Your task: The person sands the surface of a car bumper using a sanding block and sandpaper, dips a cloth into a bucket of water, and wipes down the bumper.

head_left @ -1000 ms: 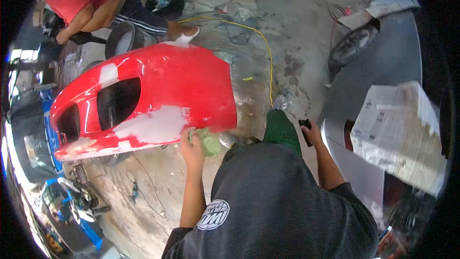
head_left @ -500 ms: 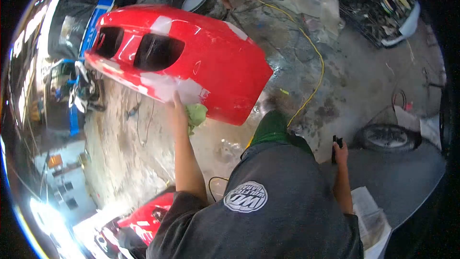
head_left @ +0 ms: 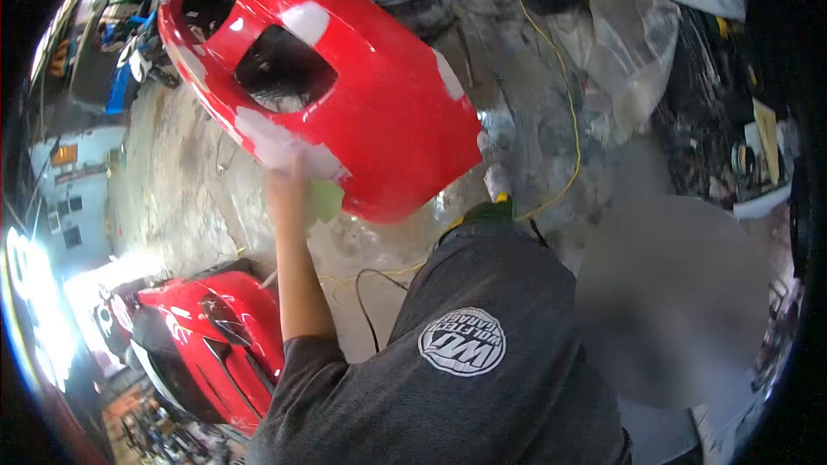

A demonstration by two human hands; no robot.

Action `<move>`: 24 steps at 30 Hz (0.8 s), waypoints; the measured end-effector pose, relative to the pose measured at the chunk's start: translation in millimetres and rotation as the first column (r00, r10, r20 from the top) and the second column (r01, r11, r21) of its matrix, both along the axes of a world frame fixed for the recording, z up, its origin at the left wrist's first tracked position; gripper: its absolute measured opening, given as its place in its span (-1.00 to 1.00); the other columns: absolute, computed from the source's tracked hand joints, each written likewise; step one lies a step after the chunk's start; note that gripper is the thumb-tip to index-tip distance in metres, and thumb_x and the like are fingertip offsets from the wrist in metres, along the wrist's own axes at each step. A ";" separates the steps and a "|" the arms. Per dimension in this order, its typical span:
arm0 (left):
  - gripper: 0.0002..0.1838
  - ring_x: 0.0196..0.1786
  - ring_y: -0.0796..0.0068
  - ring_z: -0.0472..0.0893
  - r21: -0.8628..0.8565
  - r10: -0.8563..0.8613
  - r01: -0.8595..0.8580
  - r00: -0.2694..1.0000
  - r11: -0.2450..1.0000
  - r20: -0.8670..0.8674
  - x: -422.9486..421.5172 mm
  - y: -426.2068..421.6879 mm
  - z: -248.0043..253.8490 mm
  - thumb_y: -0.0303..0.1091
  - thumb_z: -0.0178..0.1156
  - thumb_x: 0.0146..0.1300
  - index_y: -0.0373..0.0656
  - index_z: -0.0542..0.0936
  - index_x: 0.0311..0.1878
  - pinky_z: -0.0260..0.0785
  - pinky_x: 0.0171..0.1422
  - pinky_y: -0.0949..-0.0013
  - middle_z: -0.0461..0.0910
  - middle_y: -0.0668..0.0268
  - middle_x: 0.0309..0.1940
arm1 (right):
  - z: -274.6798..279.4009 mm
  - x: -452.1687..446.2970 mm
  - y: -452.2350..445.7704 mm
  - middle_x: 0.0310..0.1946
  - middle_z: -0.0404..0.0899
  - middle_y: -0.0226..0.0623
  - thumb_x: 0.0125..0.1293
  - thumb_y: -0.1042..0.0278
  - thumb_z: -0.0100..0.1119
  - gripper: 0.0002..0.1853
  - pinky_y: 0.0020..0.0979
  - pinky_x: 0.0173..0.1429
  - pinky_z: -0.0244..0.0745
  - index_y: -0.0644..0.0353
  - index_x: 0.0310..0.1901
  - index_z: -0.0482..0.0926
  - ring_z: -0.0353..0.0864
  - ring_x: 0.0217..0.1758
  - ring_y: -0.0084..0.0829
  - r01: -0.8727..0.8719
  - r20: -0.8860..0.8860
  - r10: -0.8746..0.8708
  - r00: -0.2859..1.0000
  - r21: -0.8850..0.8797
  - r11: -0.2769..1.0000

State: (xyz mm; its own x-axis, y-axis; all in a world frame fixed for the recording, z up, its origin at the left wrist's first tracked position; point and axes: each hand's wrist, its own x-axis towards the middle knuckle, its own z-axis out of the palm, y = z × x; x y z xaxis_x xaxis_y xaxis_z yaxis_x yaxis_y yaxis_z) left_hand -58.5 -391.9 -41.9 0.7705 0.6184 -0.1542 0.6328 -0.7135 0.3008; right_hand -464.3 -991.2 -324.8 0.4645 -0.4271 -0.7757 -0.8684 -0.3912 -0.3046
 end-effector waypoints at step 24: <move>-0.62 -0.27 0.58 0.47 -0.653 0.495 -0.195 0.811 0.732 0.312 28.5 -207.0 -81.1 0.00 0.24 0.55 -0.18 0.60 -0.20 0.36 -0.14 0.39 0.52 0.45 -0.36 | 9.6 423.7 -327.1 -0.07 0.67 -0.05 0.36 -0.08 0.42 -0.31 -0.08 -0.01 0.54 0.40 0.22 0.53 0.67 -0.10 -0.17 -0.371 0.235 0.352 0.906 0.040 0.928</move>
